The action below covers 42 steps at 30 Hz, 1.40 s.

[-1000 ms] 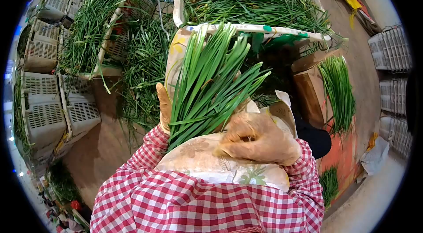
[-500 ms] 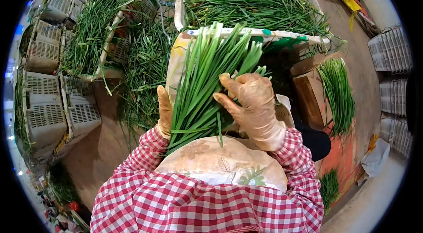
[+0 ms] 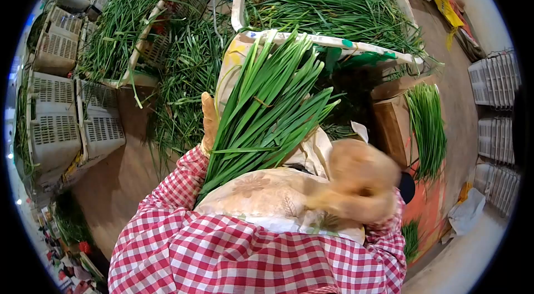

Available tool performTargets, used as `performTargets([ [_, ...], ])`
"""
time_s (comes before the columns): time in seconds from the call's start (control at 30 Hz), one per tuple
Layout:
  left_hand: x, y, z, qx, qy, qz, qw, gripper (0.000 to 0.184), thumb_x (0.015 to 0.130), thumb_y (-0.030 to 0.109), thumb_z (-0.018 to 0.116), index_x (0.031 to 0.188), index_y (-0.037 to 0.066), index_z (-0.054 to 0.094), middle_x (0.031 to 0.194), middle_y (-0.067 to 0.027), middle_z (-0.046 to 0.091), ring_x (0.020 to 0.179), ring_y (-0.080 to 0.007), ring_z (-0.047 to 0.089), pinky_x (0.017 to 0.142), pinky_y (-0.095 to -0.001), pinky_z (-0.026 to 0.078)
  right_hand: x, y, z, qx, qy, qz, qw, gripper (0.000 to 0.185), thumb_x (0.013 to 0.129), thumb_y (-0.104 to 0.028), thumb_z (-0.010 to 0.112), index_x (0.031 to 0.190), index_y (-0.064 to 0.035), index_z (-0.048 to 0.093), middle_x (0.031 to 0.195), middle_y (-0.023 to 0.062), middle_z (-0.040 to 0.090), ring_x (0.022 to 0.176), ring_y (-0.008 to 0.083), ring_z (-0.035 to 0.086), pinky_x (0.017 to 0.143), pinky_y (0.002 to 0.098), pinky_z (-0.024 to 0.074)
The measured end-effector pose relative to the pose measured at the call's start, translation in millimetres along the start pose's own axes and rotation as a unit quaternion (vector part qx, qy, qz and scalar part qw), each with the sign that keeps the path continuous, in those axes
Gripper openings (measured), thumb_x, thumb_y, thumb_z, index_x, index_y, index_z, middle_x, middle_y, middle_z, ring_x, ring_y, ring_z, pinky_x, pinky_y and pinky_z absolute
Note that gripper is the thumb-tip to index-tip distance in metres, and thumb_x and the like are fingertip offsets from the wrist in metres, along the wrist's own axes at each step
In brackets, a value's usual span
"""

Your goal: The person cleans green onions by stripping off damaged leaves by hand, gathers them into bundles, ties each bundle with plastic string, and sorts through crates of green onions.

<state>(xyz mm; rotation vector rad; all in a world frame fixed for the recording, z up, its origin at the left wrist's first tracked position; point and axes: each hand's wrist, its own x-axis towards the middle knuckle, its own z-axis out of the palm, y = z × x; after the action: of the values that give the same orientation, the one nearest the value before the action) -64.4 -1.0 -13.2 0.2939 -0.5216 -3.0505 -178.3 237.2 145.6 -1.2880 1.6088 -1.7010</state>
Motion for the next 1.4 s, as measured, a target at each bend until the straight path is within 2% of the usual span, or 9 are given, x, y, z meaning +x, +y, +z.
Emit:
performTargets([
  [0.13,-5.0,3.7,4.5,-0.001,-0.016,0.014,1.0,0.09,0.084,0.073,0.037,0.147,0.011,0.024,0.146,-0.0121,0.034,0.129,-0.028,0.04,0.106,-0.0449,0.036,-30.9,24.5,-50.9,0.005,0.015,0.062,0.998,0.01,0.077,-0.013,0.07,0.082,-0.0041,0.069,0.062,0.0067,0.058,0.052,0.0156,0.053,0.046,0.0303,0.0388],
  [0.23,-7.7,4.4,11.7,-0.003,-0.034,0.002,0.999,0.09,0.084,0.074,0.036,0.147,0.011,0.025,0.146,-0.012,0.035,0.129,-0.028,0.041,0.106,-0.0444,0.037,-22.6,79.7,-28.8,-0.59,0.149,0.05,0.792,0.019,0.079,-0.02,0.071,0.091,-0.0054,0.068,0.066,0.0065,0.059,0.054,0.0186,0.054,0.049,0.0316,0.0407],
  [0.3,-7.0,0.8,13.6,-0.001,-0.023,0.019,1.0,0.09,0.084,0.074,0.037,0.147,0.011,0.025,0.146,-0.0119,0.036,0.128,-0.0278,0.042,0.106,-0.0441,0.037,-13.2,78.7,-3.0,-0.376,0.181,0.048,0.907,0.027,0.081,-0.025,0.07,0.1,-0.0065,0.066,0.069,0.0071,0.059,0.06,0.019,0.056,0.056,0.034,0.0433],
  [0.6,-10.7,-0.2,41.1,0.069,-0.004,0.047,0.996,0.09,0.084,0.073,0.038,0.147,0.011,0.025,0.144,-0.0124,0.038,0.126,-0.027,0.044,0.105,-0.0428,0.038,24.6,95.1,45.5,-0.504,0.099,-0.071,0.855,0.028,0.08,-0.026,0.069,0.101,-0.0076,0.065,0.071,0.0055,0.057,0.069,0.0244,0.056,0.064,0.0381,0.0421],
  [0.67,-6.4,1.2,25.1,0.065,-0.014,0.031,0.997,0.091,0.083,0.074,0.038,0.146,0.011,0.026,0.143,-0.0126,0.039,0.126,-0.0269,0.044,0.105,-0.0429,0.039,20.3,84.7,48.4,-0.233,0.119,-0.007,0.965,0.016,0.081,-0.021,0.068,0.086,-0.0061,0.067,0.066,0.007,0.056,0.063,0.0235,0.056,0.058,0.0369,0.0428],
  [0.9,-3.3,-5.6,21.3,0.011,0.02,-0.021,1.0,0.099,0.077,0.081,0.036,0.145,0.01,0.028,0.142,-0.0202,0.037,0.126,-0.0335,0.044,0.106,-0.0503,0.037,5.8,37.4,46.0,0.102,0.005,0.084,0.991,0.012,0.082,-0.016,0.069,0.083,-0.0041,0.069,0.072,0.0045,0.065,0.062,0.0145,0.056,0.057,0.0314,0.0437],
  [1.13,4.8,-12.2,3.1,-0.025,-0.01,-0.03,0.999,0.095,0.079,0.077,0.042,0.143,0.008,0.033,0.14,-0.0185,0.042,0.124,-0.0341,0.046,0.106,-0.0497,0.036,15.6,64.9,89.3,-0.33,0.013,-0.091,0.94,0.013,0.083,-0.015,0.065,0.081,-0.0025,0.068,0.065,0.007,0.061,0.059,0.0193,0.059,0.053,0.0326,0.0466],
  [1.23,6.4,-15.6,13.7,-0.042,-0.016,-0.034,0.998,0.092,0.08,0.075,0.044,0.143,0.009,0.034,0.139,-0.0181,0.044,0.122,-0.0333,0.048,0.105,-0.0496,0.037,12.2,46.6,80.9,0.019,-0.103,0.106,0.989,0.017,0.083,-0.021,0.062,0.078,-0.0043,0.065,0.072,0.0094,0.06,0.068,0.0221,0.061,0.061,0.0349,0.0482],
  [1.4,2.4,-12.8,9.2,-0.077,-0.035,-0.009,0.996,0.089,0.082,0.072,0.044,0.143,0.009,0.033,0.139,-0.0182,0.044,0.122,-0.0326,0.048,0.102,-0.0508,0.04,-2.7,18.2,-6.0,0.032,-0.161,0.028,0.986,0.013,0.085,-0.015,0.064,0.086,-0.0048,0.071,0.077,0.0072,0.067,0.064,0.0179,0.063,0.057,0.0285,0.0508],
])
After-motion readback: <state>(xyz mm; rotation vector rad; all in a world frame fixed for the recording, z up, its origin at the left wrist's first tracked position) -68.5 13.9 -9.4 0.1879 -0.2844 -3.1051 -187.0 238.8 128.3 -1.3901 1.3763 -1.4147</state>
